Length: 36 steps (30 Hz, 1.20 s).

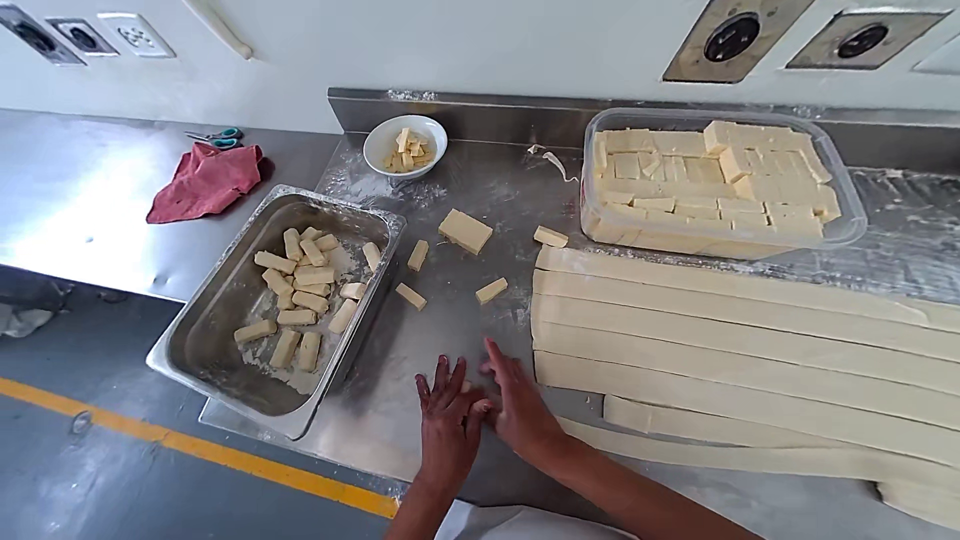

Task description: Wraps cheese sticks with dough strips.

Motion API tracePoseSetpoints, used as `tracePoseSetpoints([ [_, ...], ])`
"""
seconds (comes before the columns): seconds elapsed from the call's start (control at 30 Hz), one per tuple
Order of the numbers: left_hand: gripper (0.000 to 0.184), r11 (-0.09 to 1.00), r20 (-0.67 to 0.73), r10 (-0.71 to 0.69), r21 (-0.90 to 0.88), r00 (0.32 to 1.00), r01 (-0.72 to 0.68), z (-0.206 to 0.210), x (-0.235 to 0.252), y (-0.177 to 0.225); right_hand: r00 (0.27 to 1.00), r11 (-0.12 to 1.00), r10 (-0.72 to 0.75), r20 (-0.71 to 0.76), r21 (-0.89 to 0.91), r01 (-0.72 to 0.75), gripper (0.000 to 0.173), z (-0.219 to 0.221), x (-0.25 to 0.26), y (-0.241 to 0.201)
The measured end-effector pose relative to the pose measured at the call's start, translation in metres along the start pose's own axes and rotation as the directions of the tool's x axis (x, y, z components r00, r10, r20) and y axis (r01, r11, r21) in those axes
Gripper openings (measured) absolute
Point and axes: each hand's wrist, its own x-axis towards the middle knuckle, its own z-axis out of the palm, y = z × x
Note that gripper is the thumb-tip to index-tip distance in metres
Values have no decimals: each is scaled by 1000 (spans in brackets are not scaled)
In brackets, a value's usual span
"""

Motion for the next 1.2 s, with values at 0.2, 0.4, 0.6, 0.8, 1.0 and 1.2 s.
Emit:
tracePoseSetpoints([
  [0.2, 14, 994, -172, 97, -28, 980, -103, -15, 17, 0, 959, 969, -25, 283, 243, -46, 58, -17, 24, 0],
  [0.4, 22, 995, -206, 25, 103, 978, -4, -35, 42, -20, 761, 944, 114, 639, 168, -283, 33, -48, 61, -5],
  [0.6, 21, 964, 79, 46, 258, 996, -65, -52, 36, -22, 679, 948, 202, 705, 32, -316, 35, -104, -10, 25],
  [0.8, 46, 989, 109, -68, 137, 992, 53, -43, 32, -28, 839, 888, 156, 521, 298, -350, 31, -101, -53, 50],
  [1.0, 29, 978, -2, 86, 191, 996, -84, -22, 28, -32, 897, 888, 172, 408, 330, -321, 31, -89, -64, 50],
  [1.2, 30, 985, 204, 98, 120, 974, -124, -36, 25, -17, 839, 979, -61, 541, 198, -57, 28, -77, -78, 31],
])
